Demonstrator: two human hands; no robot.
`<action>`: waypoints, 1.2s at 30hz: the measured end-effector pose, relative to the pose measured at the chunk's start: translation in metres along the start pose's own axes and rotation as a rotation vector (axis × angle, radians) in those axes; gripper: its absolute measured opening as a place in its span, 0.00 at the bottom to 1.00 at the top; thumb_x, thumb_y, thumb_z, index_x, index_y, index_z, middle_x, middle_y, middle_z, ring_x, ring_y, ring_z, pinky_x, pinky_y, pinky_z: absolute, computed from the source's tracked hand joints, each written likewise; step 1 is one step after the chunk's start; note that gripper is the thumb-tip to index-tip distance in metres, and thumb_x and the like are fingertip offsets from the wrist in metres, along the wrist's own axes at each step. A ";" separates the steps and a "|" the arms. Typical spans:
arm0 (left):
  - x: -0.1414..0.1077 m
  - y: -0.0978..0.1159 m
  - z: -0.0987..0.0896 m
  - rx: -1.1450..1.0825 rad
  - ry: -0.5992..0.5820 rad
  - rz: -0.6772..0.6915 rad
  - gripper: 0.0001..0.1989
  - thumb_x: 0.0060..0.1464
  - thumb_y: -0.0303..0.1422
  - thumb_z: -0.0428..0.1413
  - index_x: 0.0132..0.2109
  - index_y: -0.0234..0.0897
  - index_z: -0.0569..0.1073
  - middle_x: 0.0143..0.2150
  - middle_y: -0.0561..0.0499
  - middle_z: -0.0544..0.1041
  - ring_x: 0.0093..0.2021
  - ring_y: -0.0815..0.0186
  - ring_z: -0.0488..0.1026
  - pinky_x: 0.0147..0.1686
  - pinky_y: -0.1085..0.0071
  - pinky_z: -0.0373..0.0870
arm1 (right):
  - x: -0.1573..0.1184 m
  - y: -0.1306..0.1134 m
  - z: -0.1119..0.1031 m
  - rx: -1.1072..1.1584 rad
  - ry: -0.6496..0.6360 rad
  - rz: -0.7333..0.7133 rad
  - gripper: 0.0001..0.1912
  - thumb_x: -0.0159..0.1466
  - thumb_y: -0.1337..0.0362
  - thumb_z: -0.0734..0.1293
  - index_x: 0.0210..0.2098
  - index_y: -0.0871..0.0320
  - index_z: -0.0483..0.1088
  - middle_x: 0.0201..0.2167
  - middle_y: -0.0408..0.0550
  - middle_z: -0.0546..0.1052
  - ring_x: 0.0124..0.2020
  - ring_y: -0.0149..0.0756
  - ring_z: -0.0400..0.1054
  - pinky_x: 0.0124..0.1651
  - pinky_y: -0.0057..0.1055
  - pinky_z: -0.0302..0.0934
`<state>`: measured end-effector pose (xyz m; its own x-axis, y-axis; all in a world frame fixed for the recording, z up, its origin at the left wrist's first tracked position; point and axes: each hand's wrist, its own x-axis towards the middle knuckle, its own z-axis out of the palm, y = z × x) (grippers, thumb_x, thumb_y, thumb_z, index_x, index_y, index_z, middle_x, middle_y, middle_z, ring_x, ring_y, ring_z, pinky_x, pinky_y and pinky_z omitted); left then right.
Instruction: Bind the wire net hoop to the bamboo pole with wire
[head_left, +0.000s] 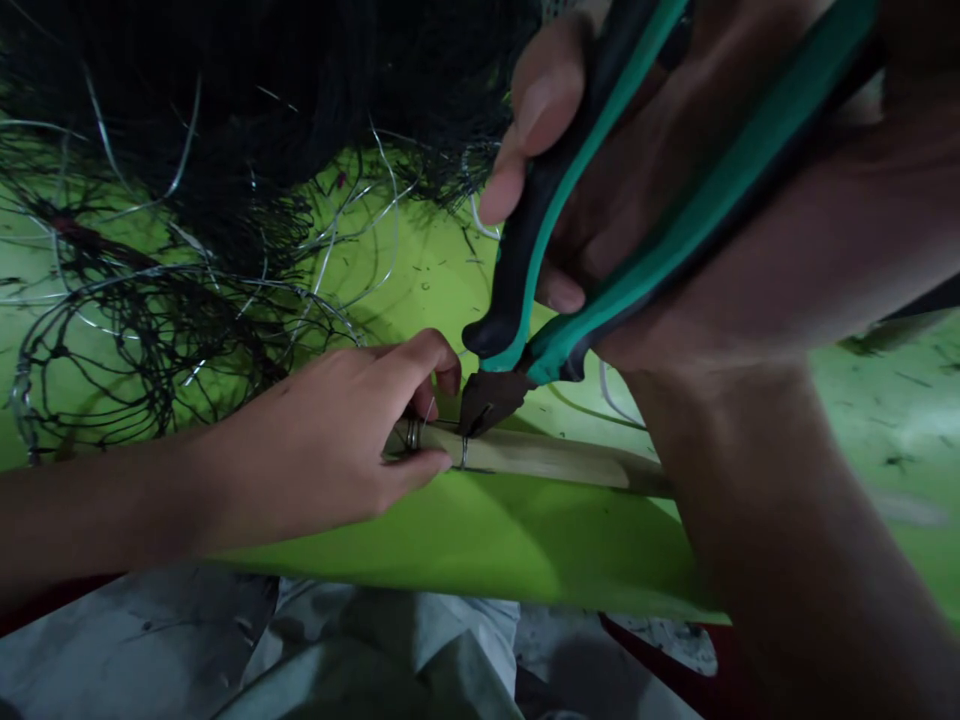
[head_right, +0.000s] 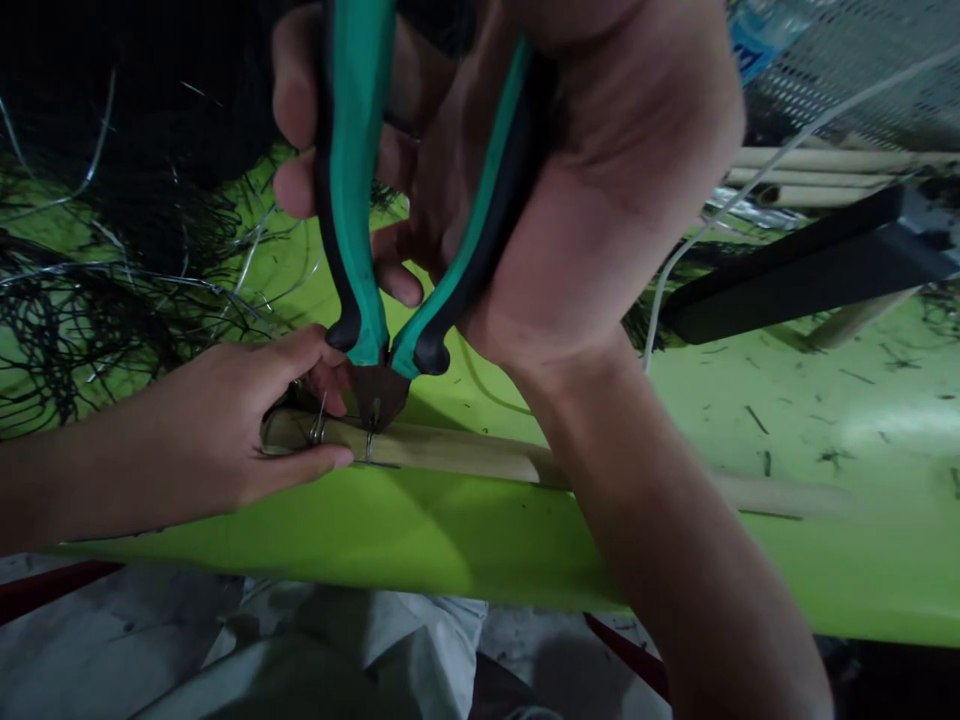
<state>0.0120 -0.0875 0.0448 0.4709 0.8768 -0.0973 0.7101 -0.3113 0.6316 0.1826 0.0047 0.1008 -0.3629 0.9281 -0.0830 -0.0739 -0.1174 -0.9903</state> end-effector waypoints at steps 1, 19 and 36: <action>0.000 0.000 0.000 0.001 -0.003 -0.003 0.15 0.56 0.38 0.63 0.46 0.43 0.67 0.37 0.54 0.80 0.28 0.65 0.76 0.24 0.70 0.63 | 0.001 0.001 -0.002 0.024 -0.001 0.003 0.42 0.63 0.37 0.35 0.29 0.54 0.69 0.24 0.39 0.67 0.39 0.36 0.79 0.33 0.30 0.70; -0.002 -0.008 0.006 -0.025 0.022 0.067 0.16 0.59 0.37 0.62 0.49 0.44 0.65 0.39 0.55 0.79 0.35 0.62 0.78 0.32 0.65 0.65 | -0.006 0.010 0.000 0.370 -0.093 0.022 0.27 0.74 0.51 0.38 0.33 0.53 0.58 0.21 0.38 0.57 0.19 0.26 0.54 0.22 0.25 0.54; -0.003 -0.005 0.003 0.036 0.007 0.072 0.18 0.55 0.35 0.63 0.50 0.40 0.67 0.37 0.50 0.79 0.35 0.57 0.78 0.32 0.64 0.66 | 0.001 0.014 0.033 -0.109 0.619 -0.115 0.19 0.67 0.61 0.62 0.24 0.55 0.50 0.21 0.43 0.53 0.17 0.27 0.49 0.17 0.30 0.45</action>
<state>0.0087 -0.0892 0.0393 0.5177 0.8543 -0.0473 0.6932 -0.3864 0.6084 0.1507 -0.0077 0.0909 0.2480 0.9687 0.0082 0.0259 0.0019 -0.9997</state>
